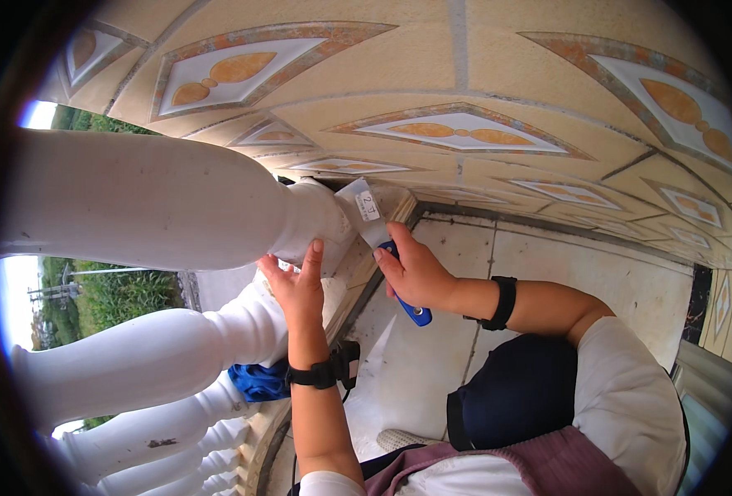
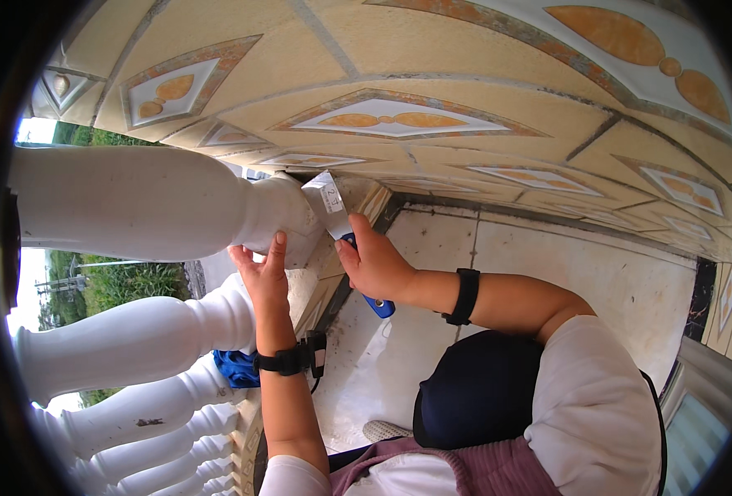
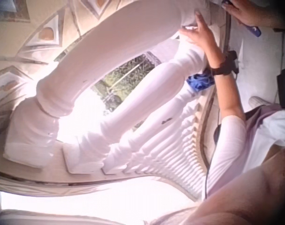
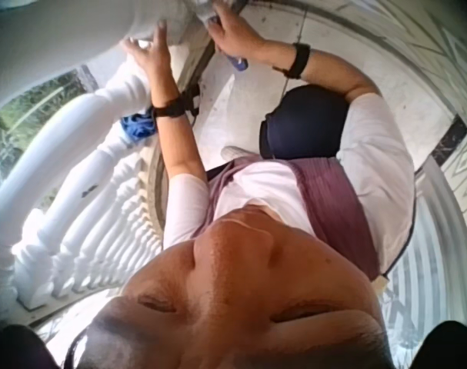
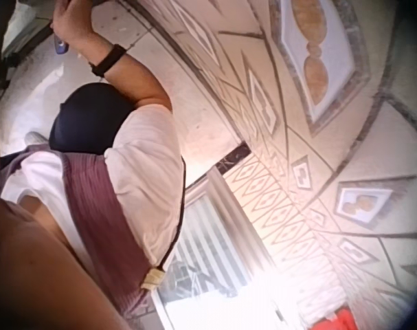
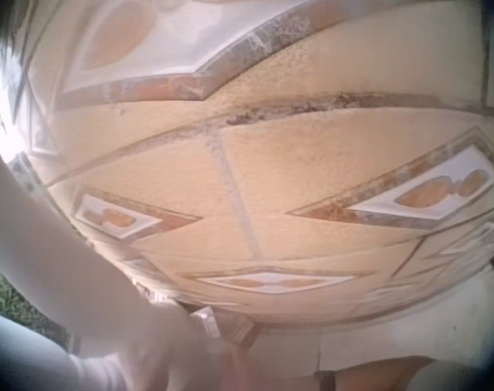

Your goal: The person wipes the white balcony balusters with a blue cloth and uses a scraper tool to remove debris from the base of the railing.

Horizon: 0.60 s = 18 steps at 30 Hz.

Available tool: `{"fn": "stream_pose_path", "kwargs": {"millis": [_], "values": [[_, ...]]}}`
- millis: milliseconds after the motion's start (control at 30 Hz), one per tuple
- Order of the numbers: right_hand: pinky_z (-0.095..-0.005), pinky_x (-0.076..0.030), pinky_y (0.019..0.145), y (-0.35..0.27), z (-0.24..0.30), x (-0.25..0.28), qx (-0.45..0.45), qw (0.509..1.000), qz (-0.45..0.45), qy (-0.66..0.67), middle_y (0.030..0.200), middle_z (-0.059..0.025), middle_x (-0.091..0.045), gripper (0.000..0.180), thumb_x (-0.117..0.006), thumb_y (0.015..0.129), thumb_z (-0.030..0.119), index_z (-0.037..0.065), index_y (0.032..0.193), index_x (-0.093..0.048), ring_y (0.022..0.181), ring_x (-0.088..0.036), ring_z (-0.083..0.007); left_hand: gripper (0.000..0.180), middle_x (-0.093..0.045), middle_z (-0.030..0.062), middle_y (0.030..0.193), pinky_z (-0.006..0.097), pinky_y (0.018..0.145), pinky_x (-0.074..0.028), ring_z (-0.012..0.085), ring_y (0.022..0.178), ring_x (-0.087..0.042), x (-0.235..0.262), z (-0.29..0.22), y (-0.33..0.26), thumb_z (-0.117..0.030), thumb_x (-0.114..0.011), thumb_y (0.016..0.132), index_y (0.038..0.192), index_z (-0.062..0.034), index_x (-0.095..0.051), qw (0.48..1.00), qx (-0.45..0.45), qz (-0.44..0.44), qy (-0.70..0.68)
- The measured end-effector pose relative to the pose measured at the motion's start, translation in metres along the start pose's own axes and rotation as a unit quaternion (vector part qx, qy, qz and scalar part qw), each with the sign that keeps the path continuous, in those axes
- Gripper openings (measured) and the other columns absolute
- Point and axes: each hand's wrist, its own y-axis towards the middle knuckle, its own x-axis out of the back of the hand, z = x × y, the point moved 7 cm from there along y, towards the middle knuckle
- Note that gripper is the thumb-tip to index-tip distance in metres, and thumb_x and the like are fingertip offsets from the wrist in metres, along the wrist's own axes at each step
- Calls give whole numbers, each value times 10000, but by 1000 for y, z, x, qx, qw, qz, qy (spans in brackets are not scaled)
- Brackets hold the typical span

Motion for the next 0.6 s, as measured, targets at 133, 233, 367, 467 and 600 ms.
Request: {"fn": "stream_pose_path", "kwargs": {"millis": [133, 233, 367, 467, 600], "values": [[-291, -416, 418, -4, 3, 1, -3, 1000, 12, -16, 650, -62, -485, 267, -424, 932, 199, 20, 1089, -305, 459, -531, -144, 909, -343, 176, 1293, 464, 940, -324, 350, 1209, -324, 7, 8, 1, -383, -780, 658, 1327, -47, -264, 1000, 16, 6, 9], [-293, -422, 402, -2, 4, 1, -71, 992, 43, 91, 703, -68, -486, 259, -434, 928, 210, 34, 1079, -318, 461, -533, -149, 899, -333, 182, 1305, 459, 932, -329, 354, 1210, -322, 1, 2, 1, -386, -776, 662, 1321, -46, -268, 1000, -3, 17, -23], [-295, -433, 380, 6, 15, -6, -161, 969, 28, 185, 767, -85, -495, 219, -445, 922, 238, 49, 975, -345, 466, -538, -155, 882, -368, 183, 1280, 442, 946, -321, 345, 1194, -343, 5, 4, -1, -379, -779, 663, 1308, -34, -285, 999, 33, 7, 9], [-290, -438, 379, -2, 10, 4, -187, 963, 63, 186, 756, -87, -504, 200, -447, 918, 240, 63, 887, -360, 469, -546, -165, 871, -394, 182, 1257, 439, 953, -314, 340, 1183, -355, 6, 3, 2, -374, -778, 666, 1302, -28, -294, 1000, 6, 1, 14], [-301, -442, 385, 15, 12, -2, -178, 947, 36, 264, 736, -81, -504, 198, -448, 918, 252, 73, 880, -374, 468, -544, -172, 861, -378, 169, 1273, 459, 955, -297, 328, 1187, -347, 1, 0, 0, -360, -775, 673, 1311, -49, -287, 1000, 0, 10, -21]]}}
